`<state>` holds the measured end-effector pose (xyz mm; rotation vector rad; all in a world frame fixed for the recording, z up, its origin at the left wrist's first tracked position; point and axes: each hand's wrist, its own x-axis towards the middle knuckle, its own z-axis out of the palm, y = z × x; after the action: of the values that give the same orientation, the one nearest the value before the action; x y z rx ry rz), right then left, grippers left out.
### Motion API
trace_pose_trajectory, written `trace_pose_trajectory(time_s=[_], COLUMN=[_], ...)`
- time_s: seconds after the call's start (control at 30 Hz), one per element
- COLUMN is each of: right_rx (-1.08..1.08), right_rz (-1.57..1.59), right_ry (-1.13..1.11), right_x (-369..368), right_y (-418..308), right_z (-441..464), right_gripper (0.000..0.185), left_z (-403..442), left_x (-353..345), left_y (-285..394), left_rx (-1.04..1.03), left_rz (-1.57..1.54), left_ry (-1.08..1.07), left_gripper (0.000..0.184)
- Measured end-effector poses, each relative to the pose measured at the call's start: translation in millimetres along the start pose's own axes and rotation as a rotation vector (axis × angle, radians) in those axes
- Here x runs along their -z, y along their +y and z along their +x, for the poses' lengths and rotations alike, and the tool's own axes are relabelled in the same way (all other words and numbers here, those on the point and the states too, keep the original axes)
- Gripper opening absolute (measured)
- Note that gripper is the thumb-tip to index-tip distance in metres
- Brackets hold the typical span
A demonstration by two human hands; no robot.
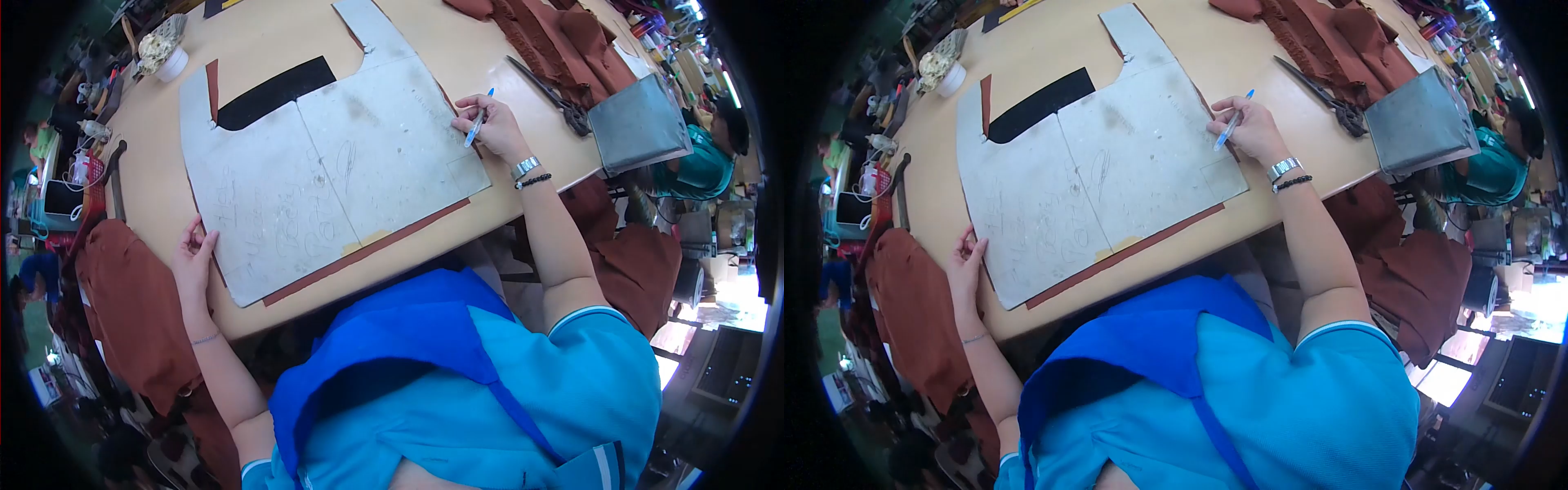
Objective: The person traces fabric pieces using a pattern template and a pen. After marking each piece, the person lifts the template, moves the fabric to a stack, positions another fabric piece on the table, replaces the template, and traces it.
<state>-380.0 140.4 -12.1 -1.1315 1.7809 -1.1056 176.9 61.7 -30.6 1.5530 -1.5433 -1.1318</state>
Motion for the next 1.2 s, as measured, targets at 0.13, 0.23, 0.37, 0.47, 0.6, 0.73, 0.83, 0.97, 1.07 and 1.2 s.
trace_pose_trajectory(time_s=[0.13, 0.23, 0.37, 0.47, 0.6, 0.73, 0.83, 0.97, 1.07, 1.2], right_rx=[0.019, 0.085, 0.15, 0.135, 0.108, 0.087, 0.096, 0.106, 0.088, 0.067], right_rz=[-0.043, -0.175, -0.236, -0.113, -0.09, -0.07, -0.063, -0.061, -0.063, -0.068], right_ry=[0.013, 0.029, 0.022, 0.006, -0.008, -0.025, -0.024, -0.014, -0.012, -0.022], right_x=[0.1, 0.4, 4.3, 4.1, 4.1, 5.0, 6.0, 6.4, 4.8, 5.6], right_y=[0.4, -7.0, 6.4, 14.8, 14.1, 13.8, 15.8, 17.4, 13.5, 11.8], right_z=[-1.0, -6.3, 1.7, 6.5, 7.0, 7.4, 7.5, 8.5, 6.9, 7.2], right_gripper=[0.035, 0.037, 0.037, 0.037, 0.038, 0.037, 0.037, 0.036, 0.036, 0.037], left_z=[-1.4, 1.4, -9.9, -7.9, -4.3, -9.3, -6.9, -7.1, -6.7, -9.0], left_x=[-3.1, -0.8, -5.1, -5.9, -6.6, -10.5, -9.8, -9.6, -7.4, -8.4], left_y=[3.4, -6.4, 17.3, 13.1, 7.0, 14.8, 8.7, 7.3, 10.0, 13.9], left_rx=[0.012, -0.004, 0.009, 0.004, 0.011, 0.015, 0.015, 0.001, 0.017, 0.017], left_rz=[-0.021, 0.0, 0.061, 0.046, 0.011, -0.051, -0.039, -0.027, 0.044, 0.07], left_ry=[0.008, 0.028, 0.026, 0.038, 0.038, 0.054, 0.05, 0.052, 0.025, 0.063], left_gripper=[0.05, 0.052, 0.052, 0.052, 0.053, 0.053, 0.053, 0.053, 0.053, 0.051])
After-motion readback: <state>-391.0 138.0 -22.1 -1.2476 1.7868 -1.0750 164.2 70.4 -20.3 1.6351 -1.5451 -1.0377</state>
